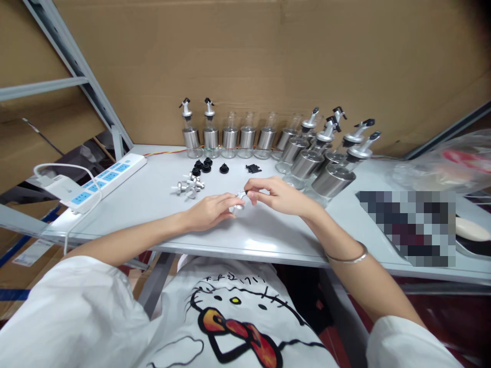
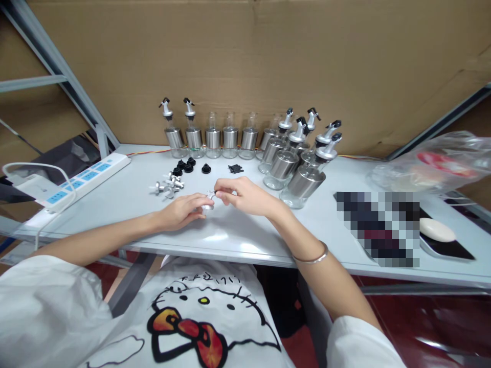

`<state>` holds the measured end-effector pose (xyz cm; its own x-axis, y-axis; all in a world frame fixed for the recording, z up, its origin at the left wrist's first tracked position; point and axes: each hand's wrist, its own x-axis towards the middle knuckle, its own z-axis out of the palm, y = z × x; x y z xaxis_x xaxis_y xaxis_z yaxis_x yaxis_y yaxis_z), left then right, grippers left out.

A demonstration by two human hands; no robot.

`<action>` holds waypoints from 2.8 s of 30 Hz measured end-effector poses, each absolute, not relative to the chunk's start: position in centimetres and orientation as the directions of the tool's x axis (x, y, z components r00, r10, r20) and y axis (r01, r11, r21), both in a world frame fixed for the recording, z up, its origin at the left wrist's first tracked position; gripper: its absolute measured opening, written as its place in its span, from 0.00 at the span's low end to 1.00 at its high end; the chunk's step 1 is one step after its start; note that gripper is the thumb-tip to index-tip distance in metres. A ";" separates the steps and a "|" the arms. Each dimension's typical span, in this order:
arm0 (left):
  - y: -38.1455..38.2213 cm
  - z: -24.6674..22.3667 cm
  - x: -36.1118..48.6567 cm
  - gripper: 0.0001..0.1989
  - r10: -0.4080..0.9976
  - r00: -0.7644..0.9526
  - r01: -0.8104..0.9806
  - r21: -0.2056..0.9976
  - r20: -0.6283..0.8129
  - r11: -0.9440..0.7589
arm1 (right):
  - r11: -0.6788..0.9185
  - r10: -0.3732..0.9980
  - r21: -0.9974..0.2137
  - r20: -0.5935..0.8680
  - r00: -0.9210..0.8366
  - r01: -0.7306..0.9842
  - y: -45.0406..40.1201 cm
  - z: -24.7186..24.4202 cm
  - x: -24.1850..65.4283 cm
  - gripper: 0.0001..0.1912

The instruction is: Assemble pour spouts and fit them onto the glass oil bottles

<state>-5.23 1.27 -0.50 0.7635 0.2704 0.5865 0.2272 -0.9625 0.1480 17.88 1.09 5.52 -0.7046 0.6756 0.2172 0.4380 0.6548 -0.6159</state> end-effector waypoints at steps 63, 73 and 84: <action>9.8 1.6 -12.4 0.26 0.929 0.315 0.841 0.395 0.196 -0.369 | 0.594 0.760 -0.642 0.250 -0.600 0.485 0.4 5.6 17.0 0.14; 9.3 2.1 -11.9 0.07 0.784 0.304 0.766 0.349 0.542 -0.539 | 0.612 0.753 -0.631 0.281 -0.595 0.476 0.5 5.7 17.1 0.14; 5.3 1.9 -8.4 0.08 0.401 0.522 0.498 0.112 0.753 -0.860 | 0.630 0.748 -0.619 0.320 -0.581 0.470 0.5 5.8 17.1 0.13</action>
